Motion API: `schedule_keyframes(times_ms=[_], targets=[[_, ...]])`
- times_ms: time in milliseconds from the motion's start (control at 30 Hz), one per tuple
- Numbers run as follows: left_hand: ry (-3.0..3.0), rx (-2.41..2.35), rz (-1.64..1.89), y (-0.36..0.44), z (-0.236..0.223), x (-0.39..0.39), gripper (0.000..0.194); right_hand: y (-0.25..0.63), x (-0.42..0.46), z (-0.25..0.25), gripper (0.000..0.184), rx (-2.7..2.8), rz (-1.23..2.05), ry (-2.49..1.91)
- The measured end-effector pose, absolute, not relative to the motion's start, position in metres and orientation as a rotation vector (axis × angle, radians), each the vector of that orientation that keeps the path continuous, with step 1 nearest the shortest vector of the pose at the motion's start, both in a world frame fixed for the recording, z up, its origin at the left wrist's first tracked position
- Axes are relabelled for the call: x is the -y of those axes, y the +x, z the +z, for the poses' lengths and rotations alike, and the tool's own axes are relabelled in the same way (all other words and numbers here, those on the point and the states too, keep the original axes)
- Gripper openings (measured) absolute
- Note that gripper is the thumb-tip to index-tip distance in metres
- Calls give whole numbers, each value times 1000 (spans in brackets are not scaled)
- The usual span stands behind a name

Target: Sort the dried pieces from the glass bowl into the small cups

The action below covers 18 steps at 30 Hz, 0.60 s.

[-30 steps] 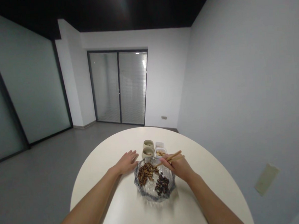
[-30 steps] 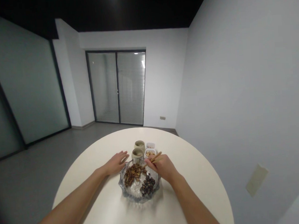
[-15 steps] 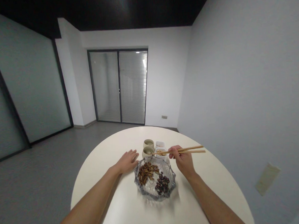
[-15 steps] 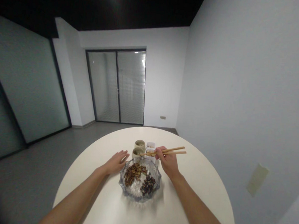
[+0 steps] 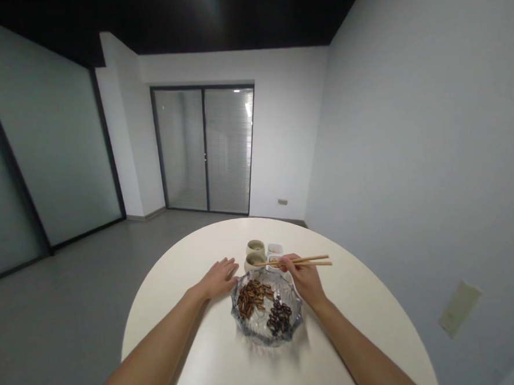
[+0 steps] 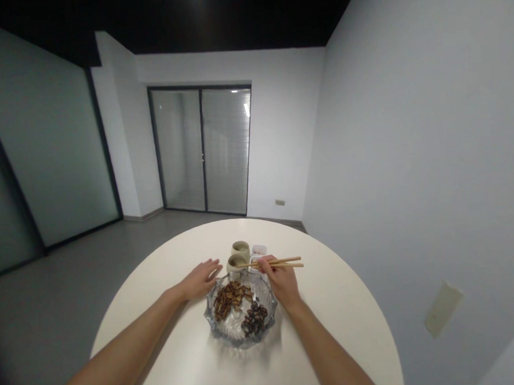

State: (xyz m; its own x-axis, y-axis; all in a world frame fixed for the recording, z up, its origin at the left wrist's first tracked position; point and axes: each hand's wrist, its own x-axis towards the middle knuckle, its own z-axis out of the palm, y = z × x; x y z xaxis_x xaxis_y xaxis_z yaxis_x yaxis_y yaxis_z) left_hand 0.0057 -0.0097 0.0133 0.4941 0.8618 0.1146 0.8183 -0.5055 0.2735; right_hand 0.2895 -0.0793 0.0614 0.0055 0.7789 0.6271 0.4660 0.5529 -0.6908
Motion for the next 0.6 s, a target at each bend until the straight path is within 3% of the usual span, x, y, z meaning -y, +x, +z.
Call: schedule_keyframes(times_ms=[233,367,600], targets=[[2562,-1441,362,5,11,8,54,299,88,82,48,1500,291,-1035],[2558,-1436,366,4,9,7,54,304,93,91,52,1668,430,-1046],[2573,-1431,367,2,9,7,53,312,101,98,38,1942,641,-1006]])
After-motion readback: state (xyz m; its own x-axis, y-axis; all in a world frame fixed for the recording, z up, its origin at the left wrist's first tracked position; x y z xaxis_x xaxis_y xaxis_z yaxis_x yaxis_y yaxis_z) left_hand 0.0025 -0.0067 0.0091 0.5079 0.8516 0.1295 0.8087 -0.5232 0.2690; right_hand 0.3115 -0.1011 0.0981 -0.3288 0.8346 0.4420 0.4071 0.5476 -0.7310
